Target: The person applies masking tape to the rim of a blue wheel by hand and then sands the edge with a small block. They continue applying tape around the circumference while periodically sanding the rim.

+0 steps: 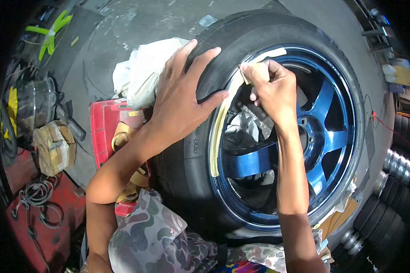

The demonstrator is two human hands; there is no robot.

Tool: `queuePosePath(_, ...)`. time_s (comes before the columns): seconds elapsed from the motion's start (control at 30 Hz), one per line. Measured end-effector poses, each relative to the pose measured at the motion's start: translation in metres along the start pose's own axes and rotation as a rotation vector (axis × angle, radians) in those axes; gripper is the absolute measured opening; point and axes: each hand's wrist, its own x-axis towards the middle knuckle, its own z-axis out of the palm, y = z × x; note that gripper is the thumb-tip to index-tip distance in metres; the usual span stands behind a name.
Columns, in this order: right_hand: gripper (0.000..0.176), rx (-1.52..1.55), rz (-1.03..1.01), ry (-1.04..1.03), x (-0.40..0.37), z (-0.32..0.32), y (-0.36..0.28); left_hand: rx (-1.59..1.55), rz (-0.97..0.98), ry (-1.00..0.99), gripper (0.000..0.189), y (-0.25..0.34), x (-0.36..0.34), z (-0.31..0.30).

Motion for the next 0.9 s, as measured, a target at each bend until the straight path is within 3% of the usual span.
queuePosePath(0.1, 0.026, 0.02, 0.076, -0.135, -0.016, 0.001, -0.005, 0.013, -0.001, 0.004, 0.078, 0.001, 0.0, 0.0)
queuePosePath(0.23, 0.024, 0.028, 0.073, -0.034, -0.005, 0.002, -0.007, 0.003, 0.002, 0.006, 0.077, 0.001, -0.001, 0.001)
queuePosePath(0.33, 0.025, 0.033, 0.12, -0.085, -0.011, 0.005, -0.006, 0.011, -0.011, 0.008, 0.077, 0.0, 0.0, -0.001)
queuePosePath(0.4, 0.025, 0.045, 0.042, -0.07, -0.017, 0.01, -0.002, 0.001, 0.015, 0.003, 0.077, -0.002, 0.0, 0.001)
queuePosePath(0.5, 0.024, 0.038, 0.019, 0.065, -0.003, 0.009, -0.001, 0.013, 0.01, 0.015, 0.077, 0.0, -0.001, 0.001)
queuePosePath(0.9, 0.022, 0.105, 0.101, -0.007, -0.019, 0.017, 0.001, -0.006, 0.009, 0.015, 0.077, 0.0, 0.0, -0.001)
